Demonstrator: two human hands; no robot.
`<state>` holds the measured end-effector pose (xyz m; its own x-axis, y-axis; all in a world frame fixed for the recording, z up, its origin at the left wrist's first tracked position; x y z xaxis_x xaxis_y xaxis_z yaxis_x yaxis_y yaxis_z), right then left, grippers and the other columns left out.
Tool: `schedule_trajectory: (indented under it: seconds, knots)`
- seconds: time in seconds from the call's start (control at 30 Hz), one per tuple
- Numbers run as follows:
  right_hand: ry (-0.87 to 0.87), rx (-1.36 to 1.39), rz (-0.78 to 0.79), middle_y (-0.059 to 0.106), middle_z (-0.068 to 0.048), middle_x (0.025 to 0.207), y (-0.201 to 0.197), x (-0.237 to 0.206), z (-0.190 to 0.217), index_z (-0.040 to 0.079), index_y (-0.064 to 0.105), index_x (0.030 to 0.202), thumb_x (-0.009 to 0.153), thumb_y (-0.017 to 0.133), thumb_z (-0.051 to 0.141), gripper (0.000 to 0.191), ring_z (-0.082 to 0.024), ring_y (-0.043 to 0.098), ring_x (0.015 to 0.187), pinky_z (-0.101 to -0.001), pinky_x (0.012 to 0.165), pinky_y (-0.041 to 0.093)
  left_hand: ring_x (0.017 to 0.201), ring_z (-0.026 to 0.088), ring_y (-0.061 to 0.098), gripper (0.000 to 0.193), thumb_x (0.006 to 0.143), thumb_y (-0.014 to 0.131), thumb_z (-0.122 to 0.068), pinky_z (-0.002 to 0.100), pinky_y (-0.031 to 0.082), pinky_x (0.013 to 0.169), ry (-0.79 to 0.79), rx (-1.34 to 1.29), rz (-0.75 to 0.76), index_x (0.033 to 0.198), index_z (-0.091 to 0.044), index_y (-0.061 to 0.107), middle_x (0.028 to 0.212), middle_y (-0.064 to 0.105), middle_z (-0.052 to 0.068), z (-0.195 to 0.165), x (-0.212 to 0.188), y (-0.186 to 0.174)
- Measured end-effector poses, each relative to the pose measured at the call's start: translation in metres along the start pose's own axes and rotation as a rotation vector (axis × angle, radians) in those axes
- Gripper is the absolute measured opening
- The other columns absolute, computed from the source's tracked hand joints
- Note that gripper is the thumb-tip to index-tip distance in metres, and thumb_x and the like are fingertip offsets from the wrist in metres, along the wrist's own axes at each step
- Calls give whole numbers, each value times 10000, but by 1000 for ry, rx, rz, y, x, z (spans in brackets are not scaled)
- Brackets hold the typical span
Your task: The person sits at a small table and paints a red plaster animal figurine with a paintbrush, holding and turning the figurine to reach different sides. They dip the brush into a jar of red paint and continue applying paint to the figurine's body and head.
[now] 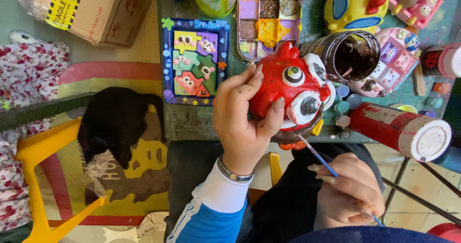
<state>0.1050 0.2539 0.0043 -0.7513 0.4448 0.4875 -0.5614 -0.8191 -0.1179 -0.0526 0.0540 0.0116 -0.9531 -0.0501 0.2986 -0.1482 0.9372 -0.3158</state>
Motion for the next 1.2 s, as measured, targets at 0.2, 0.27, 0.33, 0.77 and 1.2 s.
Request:
schedule_trajectory:
  seconds: [0.2,0.27,0.33,0.77,1.2]
  knots:
    - [34,-53,-91,629,-196,711,-5,0,-1,8,530,827,1064,424,535,588,-264,585,533,-369,519,480,1199,286,697,397,1006,791,-246,340,585,1041,-1,-4,-4,1298,-45,612,1307,648,155,0,0,0]
    - [3,-38,-57,628,-194,715,-2,1,-2,10,535,830,1071,414,527,583,-260,589,533,-359,516,479,1197,286,697,398,1004,791,-244,340,585,1041,-1,-2,-4,1300,-45,613,1309,648,155,0,0,0]
    - [-36,3,3,624,-190,741,3,2,-1,16,546,847,1094,402,512,573,-252,596,521,-350,531,476,1197,286,695,399,1002,792,-242,342,582,1043,-1,4,-4,1300,-44,613,1310,649,155,0,0,0]
    - [-8,10,46,653,-192,780,7,-1,-2,34,555,862,1101,399,520,564,-253,606,537,-349,544,488,1200,290,688,398,999,790,-228,347,575,1048,-2,8,-6,1302,-38,615,1312,648,159,1,0,-1]
    - [-16,-20,-59,620,-187,741,-2,1,-1,16,546,900,1097,406,499,541,-239,573,512,-334,509,462,1210,288,678,392,1006,782,-230,345,565,1060,-10,11,-3,1301,-35,612,1310,646,161,2,0,0]
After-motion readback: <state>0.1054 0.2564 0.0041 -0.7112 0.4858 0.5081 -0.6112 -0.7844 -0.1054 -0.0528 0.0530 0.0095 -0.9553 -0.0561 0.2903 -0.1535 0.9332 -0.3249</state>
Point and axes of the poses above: each hand's wrist, its own x-axis towards the middle knuckle, its own y-axis out of the palm, z = x × y, the point moved 8 cm from there along x, towards the middle knuckle
